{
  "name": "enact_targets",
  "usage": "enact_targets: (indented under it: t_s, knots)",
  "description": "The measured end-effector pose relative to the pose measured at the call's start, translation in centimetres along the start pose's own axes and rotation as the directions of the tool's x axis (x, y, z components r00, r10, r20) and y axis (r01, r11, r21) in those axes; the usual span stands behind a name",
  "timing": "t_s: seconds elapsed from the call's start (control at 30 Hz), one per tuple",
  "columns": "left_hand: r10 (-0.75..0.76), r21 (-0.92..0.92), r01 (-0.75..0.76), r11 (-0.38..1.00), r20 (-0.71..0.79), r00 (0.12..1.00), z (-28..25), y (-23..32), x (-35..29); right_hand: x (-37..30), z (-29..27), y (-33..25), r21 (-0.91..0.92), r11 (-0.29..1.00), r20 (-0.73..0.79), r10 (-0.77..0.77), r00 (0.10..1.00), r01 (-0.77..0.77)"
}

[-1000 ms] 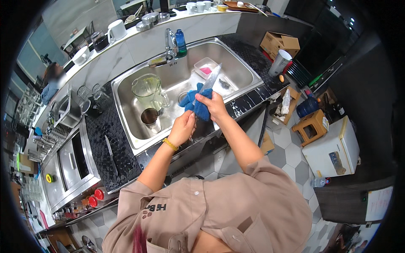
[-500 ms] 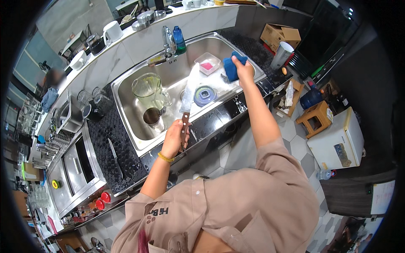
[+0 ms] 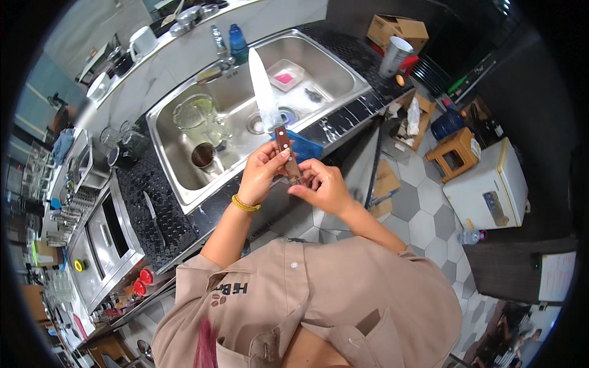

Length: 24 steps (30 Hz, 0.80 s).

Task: The person assembles a fruit bowl by adding a boiled egg, dark granules, a white liquid, and a white powder from various containers. They then clean a cutting board and wipe the sink area with a cloth.

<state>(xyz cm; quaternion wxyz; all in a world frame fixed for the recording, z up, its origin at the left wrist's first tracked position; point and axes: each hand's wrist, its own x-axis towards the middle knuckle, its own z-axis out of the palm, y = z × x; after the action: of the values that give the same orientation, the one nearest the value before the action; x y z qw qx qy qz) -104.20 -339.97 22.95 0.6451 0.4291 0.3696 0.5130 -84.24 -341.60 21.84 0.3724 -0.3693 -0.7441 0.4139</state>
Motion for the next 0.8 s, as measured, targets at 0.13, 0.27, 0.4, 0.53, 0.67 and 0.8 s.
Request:
enact_targets:
  t_s: [0.13,0.27,0.4,0.53,0.67,0.8]
  knots:
    - [-0.003,0.042,-0.001,0.999,0.11,0.994,6.2,-1.5,0.7,-4.7,-2.2,-2.2,0.212,0.966,-0.231,0.199,0.952,-0.15]
    - [-0.029,0.129,0.004,0.992,0.194,0.981,11.7,-4.2,0.4,-10.9,-6.7,-3.9,0.026,0.953,-0.398,0.286,0.872,-0.302]
    - [-0.12,0.176,0.085,0.981,0.194,0.974,15.6,-8.3,-0.7,-15.7,-10.4,-4.3,-0.082,0.983,-0.292,0.134,0.947,-0.165]
    - [-0.214,0.151,0.192,0.97,0.147,0.966,17.1,-12.9,-2.2,-17.5,-12.0,-1.6,-0.19,0.98,-0.229,0.006,0.973,-0.051]
    - [-0.35,0.087,0.345,0.935,0.051,0.936,15.6,-16.8,-1.4,-16.5,-11.7,3.3,-0.095,0.994,-0.193,0.025,0.981,-0.044]
    - [-0.468,0.226,0.496,0.838,-0.169,0.868,13.6,-21.1,-0.1,-14.4,-10.6,8.7,-0.051,0.997,-0.193,0.046,0.98,-0.057]
